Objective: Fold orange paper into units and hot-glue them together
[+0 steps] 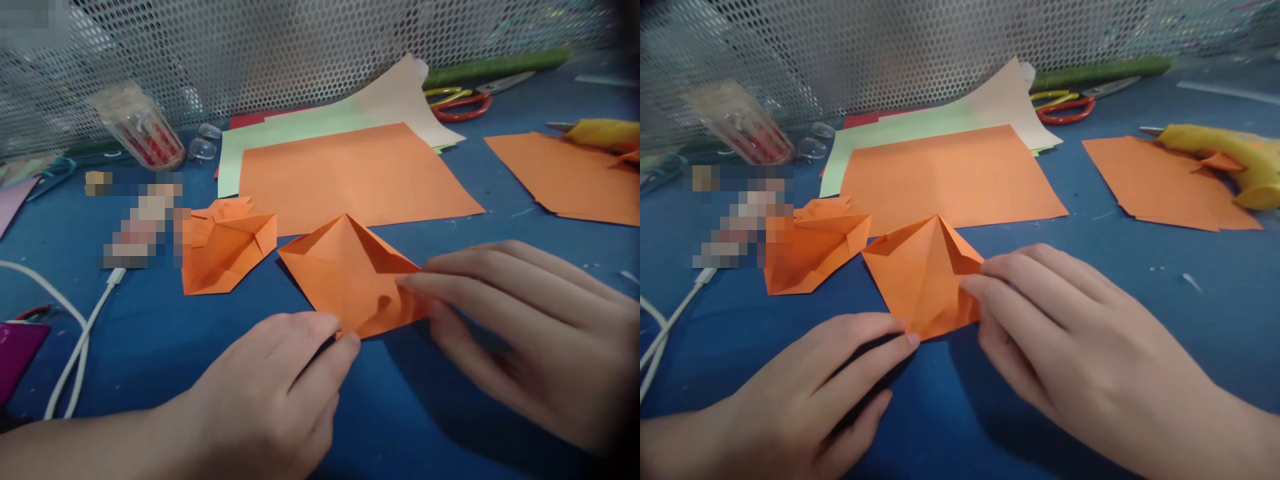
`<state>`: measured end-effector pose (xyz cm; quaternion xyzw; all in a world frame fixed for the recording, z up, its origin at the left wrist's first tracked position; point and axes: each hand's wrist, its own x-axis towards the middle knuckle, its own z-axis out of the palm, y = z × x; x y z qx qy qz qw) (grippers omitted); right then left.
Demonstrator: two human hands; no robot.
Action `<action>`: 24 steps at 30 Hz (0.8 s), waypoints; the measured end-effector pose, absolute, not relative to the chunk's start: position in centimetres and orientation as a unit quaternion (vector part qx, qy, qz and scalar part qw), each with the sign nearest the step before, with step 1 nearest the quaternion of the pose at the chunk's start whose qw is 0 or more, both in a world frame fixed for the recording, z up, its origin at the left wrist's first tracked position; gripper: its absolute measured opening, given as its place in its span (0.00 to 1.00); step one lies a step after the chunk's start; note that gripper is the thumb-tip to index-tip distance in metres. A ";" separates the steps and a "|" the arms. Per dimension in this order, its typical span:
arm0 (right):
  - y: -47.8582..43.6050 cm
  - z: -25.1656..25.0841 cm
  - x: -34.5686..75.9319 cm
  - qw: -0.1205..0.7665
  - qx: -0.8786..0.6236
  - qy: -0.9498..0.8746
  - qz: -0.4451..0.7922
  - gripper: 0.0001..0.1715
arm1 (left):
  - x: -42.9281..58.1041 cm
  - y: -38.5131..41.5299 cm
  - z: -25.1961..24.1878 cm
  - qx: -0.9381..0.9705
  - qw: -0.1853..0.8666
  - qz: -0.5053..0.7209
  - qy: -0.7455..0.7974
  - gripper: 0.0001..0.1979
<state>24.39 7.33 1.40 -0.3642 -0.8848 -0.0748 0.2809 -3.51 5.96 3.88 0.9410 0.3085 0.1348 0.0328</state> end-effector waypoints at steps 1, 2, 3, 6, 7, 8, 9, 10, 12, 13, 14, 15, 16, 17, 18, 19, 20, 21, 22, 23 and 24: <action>7.4 1.6 24.2 0.286 -0.354 -0.886 -0.087 0.17 | -3.6 5.9 3.8 0.939 0.035 0.137 0.313 0.27; 7.5 1.7 24.0 0.290 -0.345 -0.887 -0.098 0.21 | -3.6 5.9 3.7 0.937 0.038 0.139 0.318 0.28; 7.7 1.7 23.8 0.290 -0.337 -0.890 -0.102 0.23 | -3.7 5.8 3.6 0.936 0.041 0.140 0.322 0.27; 8.7 1.8 23.7 0.266 -0.271 -0.922 -0.072 0.14 | -4.2 5.4 2.9 0.932 0.049 0.152 0.325 0.25; 9.0 1.9 23.7 0.253 -0.238 -0.936 -0.061 0.12 | -4.4 5.2 2.7 0.931 0.053 0.164 0.323 0.23; 9.4 1.9 23.9 0.240 -0.212 -0.946 -0.055 0.13 | -4.5 5.0 2.5 0.928 0.055 0.180 0.320 0.22; 9.7 2.0 24.0 0.229 -0.195 -0.952 -0.057 0.14 | -4.7 4.9 2.2 0.926 0.056 0.197 0.317 0.20; 9.9 2.1 24.1 0.221 -0.186 -0.955 -0.068 0.16 | -4.8 4.7 2.1 0.924 0.056 0.211 0.315 0.20; 10.2 2.3 24.3 0.220 -0.195 -0.951 -0.101 0.16 | -5.0 4.6 2.0 0.922 0.052 0.222 0.311 0.21; 10.2 2.3 24.3 0.222 -0.202 -0.947 -0.111 0.15 | -5.0 4.6 2.0 0.925 0.049 0.220 0.307 0.21; 10.1 2.4 24.2 0.229 -0.214 -0.943 -0.111 0.14 | -5.1 4.7 2.2 0.928 0.048 0.214 0.300 0.23; 9.9 2.4 24.0 0.239 -0.228 -0.939 -0.102 0.15 | -5.2 4.7 2.4 0.933 0.049 0.208 0.290 0.23; 9.7 2.3 23.8 0.249 -0.243 -0.934 -0.079 0.16 | -5.3 4.8 2.6 0.938 0.055 0.202 0.277 0.24; 9.3 2.3 23.5 0.261 -0.261 -0.928 -0.046 0.17 | -5.4 4.9 2.8 0.942 0.064 0.195 0.265 0.25; 9.0 2.3 23.2 0.276 -0.282 -0.919 -0.003 0.17 | -5.5 5.0 3.0 0.946 0.078 0.186 0.255 0.26; 8.6 2.3 23.0 0.291 -0.307 -0.905 0.047 0.16 | -5.5 5.1 3.1 0.948 0.094 0.178 0.248 0.27; 8.2 2.2 22.7 0.307 -0.329 -0.887 0.101 0.14 | -5.5 5.1 3.2 0.947 0.112 0.177 0.243 0.27; 7.9 2.2 22.5 0.318 -0.345 -0.868 0.162 0.13 | -5.5 5.2 3.2 0.944 0.127 0.183 0.242 0.27; 7.7 2.2 22.2 0.326 -0.356 -0.845 0.231 0.13 | -5.5 5.2 3.1 0.940 0.141 0.196 0.243 0.27; 7.5 2.2 22.0 0.329 -0.362 -0.816 0.309 0.12 | -5.4 5.2 3.0 0.933 0.153 0.214 0.246 0.26; 7.3 2.1 21.9 0.329 -0.362 -0.778 0.394 0.11 | -5.4 5.2 2.8 0.925 0.164 0.231 0.251 0.26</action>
